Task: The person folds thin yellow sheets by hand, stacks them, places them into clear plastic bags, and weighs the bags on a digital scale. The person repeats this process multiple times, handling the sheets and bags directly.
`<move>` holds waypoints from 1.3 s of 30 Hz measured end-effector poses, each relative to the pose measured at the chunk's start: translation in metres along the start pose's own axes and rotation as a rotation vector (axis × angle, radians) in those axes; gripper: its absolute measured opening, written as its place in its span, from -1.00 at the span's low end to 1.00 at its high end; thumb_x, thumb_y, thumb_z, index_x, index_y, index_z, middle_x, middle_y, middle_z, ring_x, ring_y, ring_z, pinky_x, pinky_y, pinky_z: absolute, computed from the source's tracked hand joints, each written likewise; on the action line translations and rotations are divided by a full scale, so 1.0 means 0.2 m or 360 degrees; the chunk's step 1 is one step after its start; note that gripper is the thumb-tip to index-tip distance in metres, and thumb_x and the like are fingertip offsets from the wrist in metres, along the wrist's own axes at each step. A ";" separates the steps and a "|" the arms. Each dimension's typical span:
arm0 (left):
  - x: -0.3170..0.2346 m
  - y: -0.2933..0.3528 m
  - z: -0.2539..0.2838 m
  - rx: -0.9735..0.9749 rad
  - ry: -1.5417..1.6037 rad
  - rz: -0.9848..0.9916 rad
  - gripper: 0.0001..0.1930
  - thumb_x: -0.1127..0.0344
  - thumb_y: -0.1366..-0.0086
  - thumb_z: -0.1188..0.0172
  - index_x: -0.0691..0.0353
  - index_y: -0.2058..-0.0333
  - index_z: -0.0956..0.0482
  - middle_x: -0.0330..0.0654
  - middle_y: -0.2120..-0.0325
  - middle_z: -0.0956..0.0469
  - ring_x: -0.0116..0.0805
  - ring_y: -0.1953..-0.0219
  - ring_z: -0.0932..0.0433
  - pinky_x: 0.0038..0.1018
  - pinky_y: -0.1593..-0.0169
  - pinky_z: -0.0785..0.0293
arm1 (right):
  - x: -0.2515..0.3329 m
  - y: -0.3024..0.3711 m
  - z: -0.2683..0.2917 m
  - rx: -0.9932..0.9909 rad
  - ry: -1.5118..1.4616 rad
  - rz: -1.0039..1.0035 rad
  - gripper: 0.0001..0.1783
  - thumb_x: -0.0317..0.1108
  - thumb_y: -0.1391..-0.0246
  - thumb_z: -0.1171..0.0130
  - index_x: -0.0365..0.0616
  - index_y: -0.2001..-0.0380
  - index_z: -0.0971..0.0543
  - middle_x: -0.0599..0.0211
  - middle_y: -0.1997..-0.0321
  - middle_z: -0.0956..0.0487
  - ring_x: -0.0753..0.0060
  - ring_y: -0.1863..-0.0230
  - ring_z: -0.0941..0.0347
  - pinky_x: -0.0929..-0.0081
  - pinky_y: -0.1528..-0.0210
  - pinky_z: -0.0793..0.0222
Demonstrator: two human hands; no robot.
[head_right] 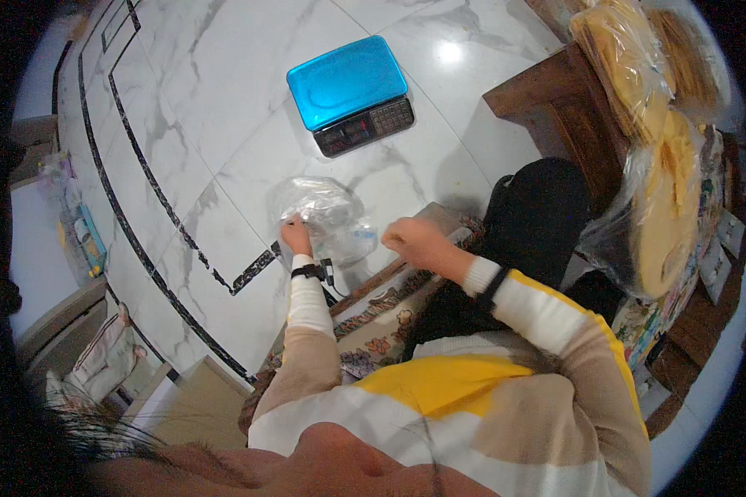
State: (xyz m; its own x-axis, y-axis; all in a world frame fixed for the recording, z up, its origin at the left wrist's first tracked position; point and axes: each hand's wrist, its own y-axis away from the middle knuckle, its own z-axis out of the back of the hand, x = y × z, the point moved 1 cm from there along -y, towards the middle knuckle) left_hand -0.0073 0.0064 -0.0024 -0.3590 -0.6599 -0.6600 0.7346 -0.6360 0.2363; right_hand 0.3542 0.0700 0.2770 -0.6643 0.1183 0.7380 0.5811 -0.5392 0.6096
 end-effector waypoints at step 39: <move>-0.53 0.46 0.00 0.0649 0.1860 0.1063 -0.13 0.18 -0.50 -0.35 0.23 -0.60 -0.05 0.07 -0.35 -0.47 -0.05 -0.30 -0.54 -0.15 -0.32 -0.54 | 0.08 -0.45 -0.32 -0.0700 0.0494 0.1047 -0.87 -0.42 -0.05 -0.26 -0.14 0.30 -0.56 0.19 0.22 -0.58 0.02 0.10 -0.57 0.16 0.06 -0.62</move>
State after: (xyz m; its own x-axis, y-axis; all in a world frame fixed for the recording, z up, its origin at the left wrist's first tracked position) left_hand 0.0981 0.0177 0.0893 0.8139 -0.2985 -0.4984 0.2854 -0.5418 0.7906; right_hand 0.2607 0.0673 0.2153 -0.3916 -0.5323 0.7505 0.7012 -0.7008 -0.1312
